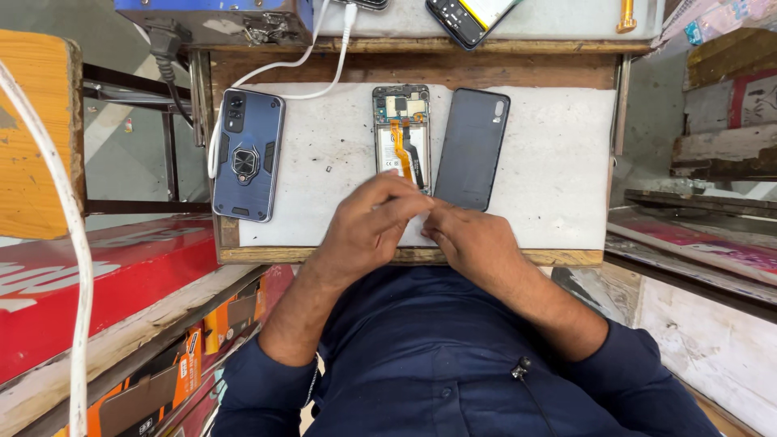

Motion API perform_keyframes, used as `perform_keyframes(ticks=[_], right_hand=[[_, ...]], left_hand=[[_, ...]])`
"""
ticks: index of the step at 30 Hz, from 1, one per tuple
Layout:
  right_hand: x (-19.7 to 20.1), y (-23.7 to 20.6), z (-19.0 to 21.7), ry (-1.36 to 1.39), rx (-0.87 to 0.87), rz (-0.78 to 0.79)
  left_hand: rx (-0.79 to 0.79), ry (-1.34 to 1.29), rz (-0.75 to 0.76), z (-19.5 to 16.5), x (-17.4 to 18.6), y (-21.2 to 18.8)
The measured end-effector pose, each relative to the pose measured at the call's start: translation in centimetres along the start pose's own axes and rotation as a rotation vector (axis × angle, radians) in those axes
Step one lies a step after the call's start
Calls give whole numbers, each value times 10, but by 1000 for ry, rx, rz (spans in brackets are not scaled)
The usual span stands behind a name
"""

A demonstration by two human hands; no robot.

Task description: The person disassembles a smartphone, removes the motherboard, and cleans it with a toothbrush and a cloth. The person then reattaches a small component to the motherboard.

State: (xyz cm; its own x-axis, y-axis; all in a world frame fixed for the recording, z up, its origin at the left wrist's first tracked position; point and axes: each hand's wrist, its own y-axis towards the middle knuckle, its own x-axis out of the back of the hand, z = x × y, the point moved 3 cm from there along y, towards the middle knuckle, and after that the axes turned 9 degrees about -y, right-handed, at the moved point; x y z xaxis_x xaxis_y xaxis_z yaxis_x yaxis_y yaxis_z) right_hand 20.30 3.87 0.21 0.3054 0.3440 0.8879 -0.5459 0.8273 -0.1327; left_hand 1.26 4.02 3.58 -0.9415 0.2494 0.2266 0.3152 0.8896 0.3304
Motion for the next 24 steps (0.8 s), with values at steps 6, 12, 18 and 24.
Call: perform_keyframes(ticks=[6, 12, 18, 24], right_hand=[[3, -3, 0, 90, 62, -119], [-2, -13, -14, 407, -133, -271], [-10, -15, -17, 368, -210, -196], [-11, -15, -20, 473, -241, -156]], left_hand=[[-78, 171, -40, -2, 2, 4], [-229, 264, -24, -2, 1, 0], [-198, 178, -208, 10, 0, -16], [-64, -196, -398, 15, -14, -41]])
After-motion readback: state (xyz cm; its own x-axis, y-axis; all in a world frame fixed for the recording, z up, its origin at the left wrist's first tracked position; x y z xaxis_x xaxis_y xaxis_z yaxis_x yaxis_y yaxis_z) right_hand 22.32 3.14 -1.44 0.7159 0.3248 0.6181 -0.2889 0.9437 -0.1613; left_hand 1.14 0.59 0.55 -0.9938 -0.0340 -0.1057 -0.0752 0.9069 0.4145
